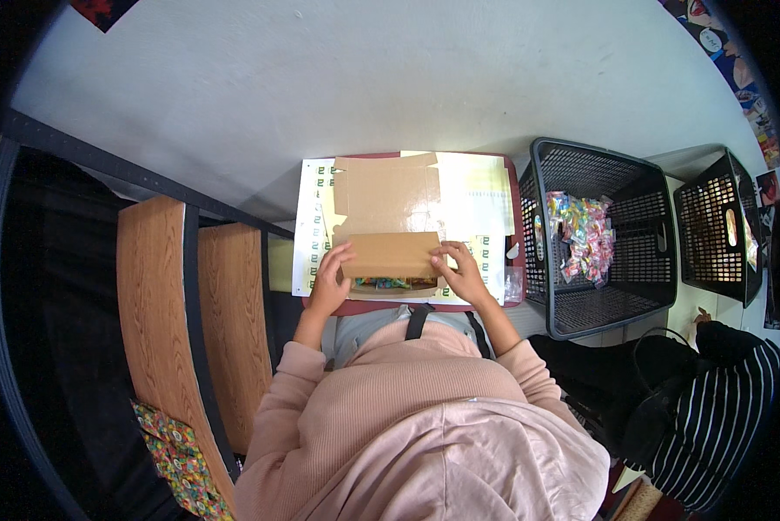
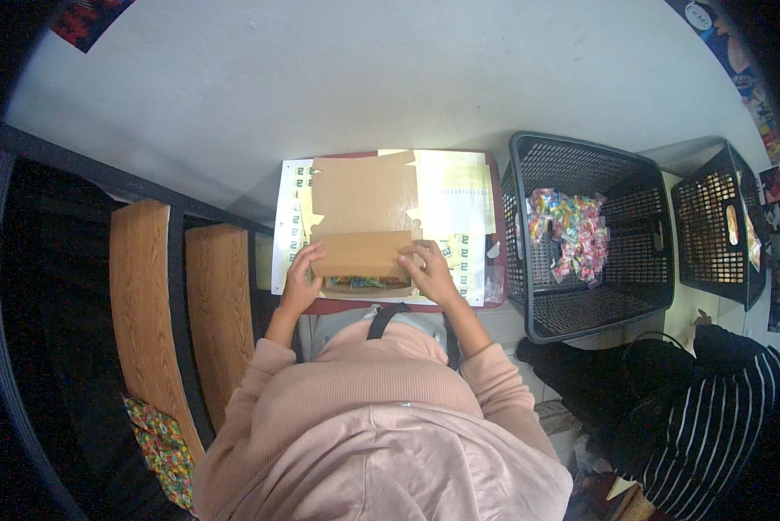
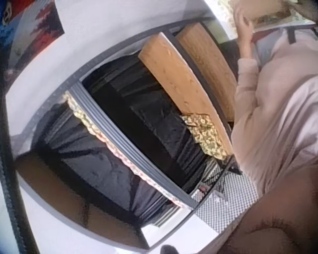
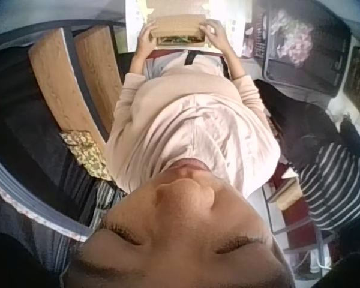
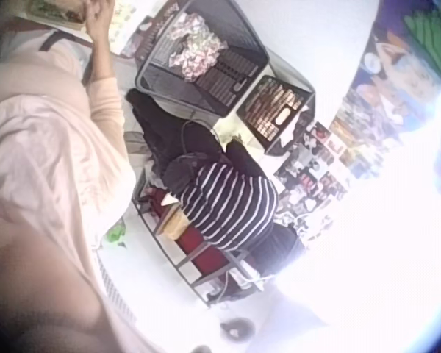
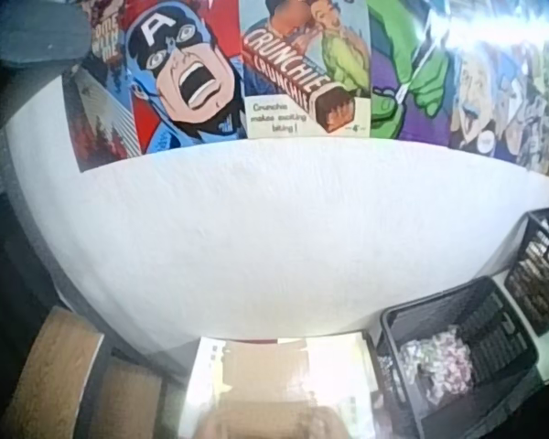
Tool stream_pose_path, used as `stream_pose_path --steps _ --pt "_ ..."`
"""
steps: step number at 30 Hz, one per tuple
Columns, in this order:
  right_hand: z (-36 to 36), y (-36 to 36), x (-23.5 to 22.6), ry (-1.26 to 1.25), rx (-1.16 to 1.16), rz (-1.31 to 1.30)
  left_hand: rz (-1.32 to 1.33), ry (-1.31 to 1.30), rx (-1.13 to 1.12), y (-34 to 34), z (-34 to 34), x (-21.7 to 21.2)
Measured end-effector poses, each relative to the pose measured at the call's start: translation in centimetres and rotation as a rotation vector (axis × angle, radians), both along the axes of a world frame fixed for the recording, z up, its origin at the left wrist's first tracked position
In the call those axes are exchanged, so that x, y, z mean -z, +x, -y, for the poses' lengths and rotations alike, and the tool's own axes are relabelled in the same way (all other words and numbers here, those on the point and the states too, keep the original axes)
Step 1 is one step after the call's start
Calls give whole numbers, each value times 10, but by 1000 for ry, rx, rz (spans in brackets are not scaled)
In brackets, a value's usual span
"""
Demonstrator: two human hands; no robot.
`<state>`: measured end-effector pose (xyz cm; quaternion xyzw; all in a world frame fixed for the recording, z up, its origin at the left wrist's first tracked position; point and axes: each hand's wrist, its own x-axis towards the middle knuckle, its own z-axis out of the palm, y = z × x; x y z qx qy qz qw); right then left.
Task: The person folds flat cardboard pieces into small boxes by hand, tucking flaps and creasing edges. They then place a small bag of colorful candies into one of the assembled boxes and close the lid. The person continues folding additional flat cardboard pieces into boxes.
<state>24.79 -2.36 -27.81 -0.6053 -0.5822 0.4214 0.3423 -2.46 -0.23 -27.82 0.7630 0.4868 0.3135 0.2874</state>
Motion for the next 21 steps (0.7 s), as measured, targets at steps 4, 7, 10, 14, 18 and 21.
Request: stream_pose_path --steps 4,7,10,14,18,21 --pt "22 -2 49 -184 201 -78 38 -96 4 9 25 2" --pt "26 -10 39 -456 293 -124 274 -363 -315 5 40 51" --pt "29 -10 49 -542 328 -324 359 -582 -514 2 41 87" --pt "28 -11 55 -537 399 -534 756 -1103 -549 16 26 41" --pt "15 -7 54 -492 345 -568 868 -1101 -507 11 10 44" --pt "-1 -9 60 -490 419 -651 996 -1143 -546 8 -5 56"
